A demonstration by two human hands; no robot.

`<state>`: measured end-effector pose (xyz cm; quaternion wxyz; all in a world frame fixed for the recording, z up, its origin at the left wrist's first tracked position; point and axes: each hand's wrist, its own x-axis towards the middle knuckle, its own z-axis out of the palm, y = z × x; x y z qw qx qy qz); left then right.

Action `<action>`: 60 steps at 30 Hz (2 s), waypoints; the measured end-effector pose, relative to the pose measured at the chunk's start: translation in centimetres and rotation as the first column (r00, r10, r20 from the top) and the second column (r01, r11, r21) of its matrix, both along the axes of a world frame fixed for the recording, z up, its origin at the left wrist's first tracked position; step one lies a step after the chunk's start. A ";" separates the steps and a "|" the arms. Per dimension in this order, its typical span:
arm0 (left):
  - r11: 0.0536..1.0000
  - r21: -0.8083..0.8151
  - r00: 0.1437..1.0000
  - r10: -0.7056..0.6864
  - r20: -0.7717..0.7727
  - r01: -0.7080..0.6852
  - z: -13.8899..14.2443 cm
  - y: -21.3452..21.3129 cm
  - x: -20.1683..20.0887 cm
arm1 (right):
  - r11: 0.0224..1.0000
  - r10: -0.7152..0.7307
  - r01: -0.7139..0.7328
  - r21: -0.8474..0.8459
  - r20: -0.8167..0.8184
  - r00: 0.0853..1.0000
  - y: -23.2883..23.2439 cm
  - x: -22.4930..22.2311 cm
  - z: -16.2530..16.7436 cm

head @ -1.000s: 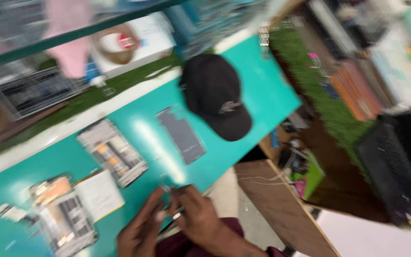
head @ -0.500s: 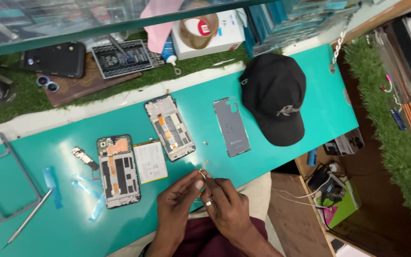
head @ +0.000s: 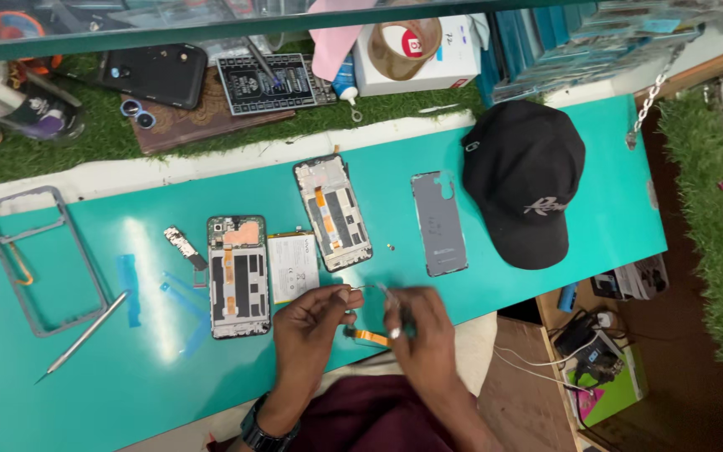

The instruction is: The person disassembles two smartphones on a workbench, removes internal components including batteries and ribbon cables, and uses a screwdriver and tweezers to manipulate parts. The person works on both phones sequentially, removing and setting aside components while keeping the workspace organized.

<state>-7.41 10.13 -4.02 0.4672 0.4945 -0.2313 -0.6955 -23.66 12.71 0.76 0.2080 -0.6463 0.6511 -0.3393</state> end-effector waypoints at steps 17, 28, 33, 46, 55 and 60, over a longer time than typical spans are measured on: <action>0.955 -0.131 0.946 -0.233 0.224 0.266 1.2 0.9 4.5 | 0.879 -0.117 -0.168 0.446 0.543 0.831 -1.6 1.0 -1.9; 0.845 -0.343 0.253 0.256 0.933 0.411 2.4 5.9 12.2 | 0.761 -0.189 -0.236 0.604 0.555 0.810 -0.4 5.4 -1.5; 0.813 -0.393 0.344 0.255 0.904 0.430 0.9 7.0 11.2 | 0.800 -0.137 -0.147 0.582 0.415 0.899 -0.3 8.3 -2.8; 0.748 -0.436 0.233 0.369 0.900 0.501 0.0 6.5 12.6 | 0.770 -0.158 -0.078 0.633 0.308 0.938 0.2 9.8 -3.1; 0.748 -0.432 0.238 0.361 0.902 0.504 -0.5 6.8 12.5 | 0.756 -0.150 -0.032 0.654 0.221 0.964 0.0 9.7 -3.3; 0.746 -0.436 0.248 0.359 0.900 0.503 -0.5 6.8 12.4 | 0.739 -0.157 0.002 0.674 0.169 0.973 -0.1 9.9 -3.0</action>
